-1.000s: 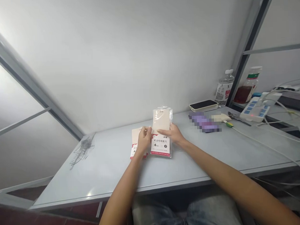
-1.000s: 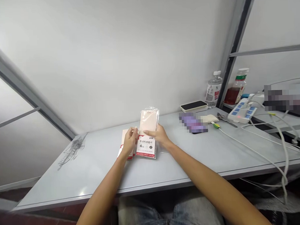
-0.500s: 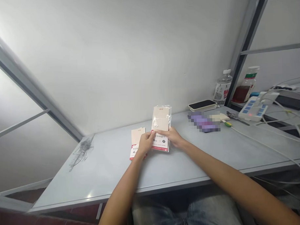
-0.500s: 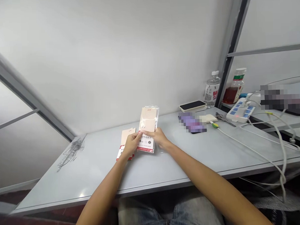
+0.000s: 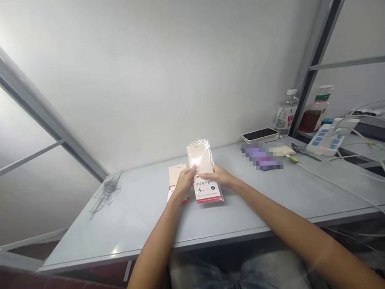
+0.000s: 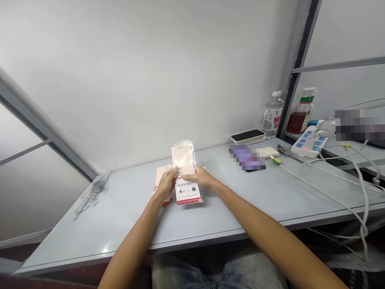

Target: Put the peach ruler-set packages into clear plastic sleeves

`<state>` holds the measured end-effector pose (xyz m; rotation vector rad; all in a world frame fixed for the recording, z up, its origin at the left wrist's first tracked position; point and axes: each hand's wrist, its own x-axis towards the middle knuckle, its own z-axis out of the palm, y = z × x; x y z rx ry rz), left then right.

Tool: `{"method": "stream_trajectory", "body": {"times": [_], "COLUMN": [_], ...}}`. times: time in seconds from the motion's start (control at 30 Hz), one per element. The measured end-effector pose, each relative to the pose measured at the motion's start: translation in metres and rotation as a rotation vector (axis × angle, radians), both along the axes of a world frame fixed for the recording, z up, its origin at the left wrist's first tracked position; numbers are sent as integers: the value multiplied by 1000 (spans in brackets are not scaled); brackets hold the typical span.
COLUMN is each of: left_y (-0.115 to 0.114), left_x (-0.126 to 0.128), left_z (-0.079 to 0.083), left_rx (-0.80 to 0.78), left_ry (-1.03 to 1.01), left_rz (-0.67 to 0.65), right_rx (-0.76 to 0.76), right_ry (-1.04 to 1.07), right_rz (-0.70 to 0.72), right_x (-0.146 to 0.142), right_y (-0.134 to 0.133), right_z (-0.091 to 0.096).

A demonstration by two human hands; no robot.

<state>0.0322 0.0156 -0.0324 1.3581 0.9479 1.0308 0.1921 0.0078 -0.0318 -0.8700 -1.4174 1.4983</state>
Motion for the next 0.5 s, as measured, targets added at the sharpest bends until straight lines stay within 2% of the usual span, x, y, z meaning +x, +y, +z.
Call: {"method": "stream_trajectory", "body": {"times": [0.5], "left_y": [4], "left_x": [-4], "left_z": [0], "left_rx": [-67], "left_ry": [13], "left_rz": [59], "right_rx": [44], "right_ry": [-55], "right_rz": [1], "right_x": [-1], "right_y": [0], "right_z": [-1]}}
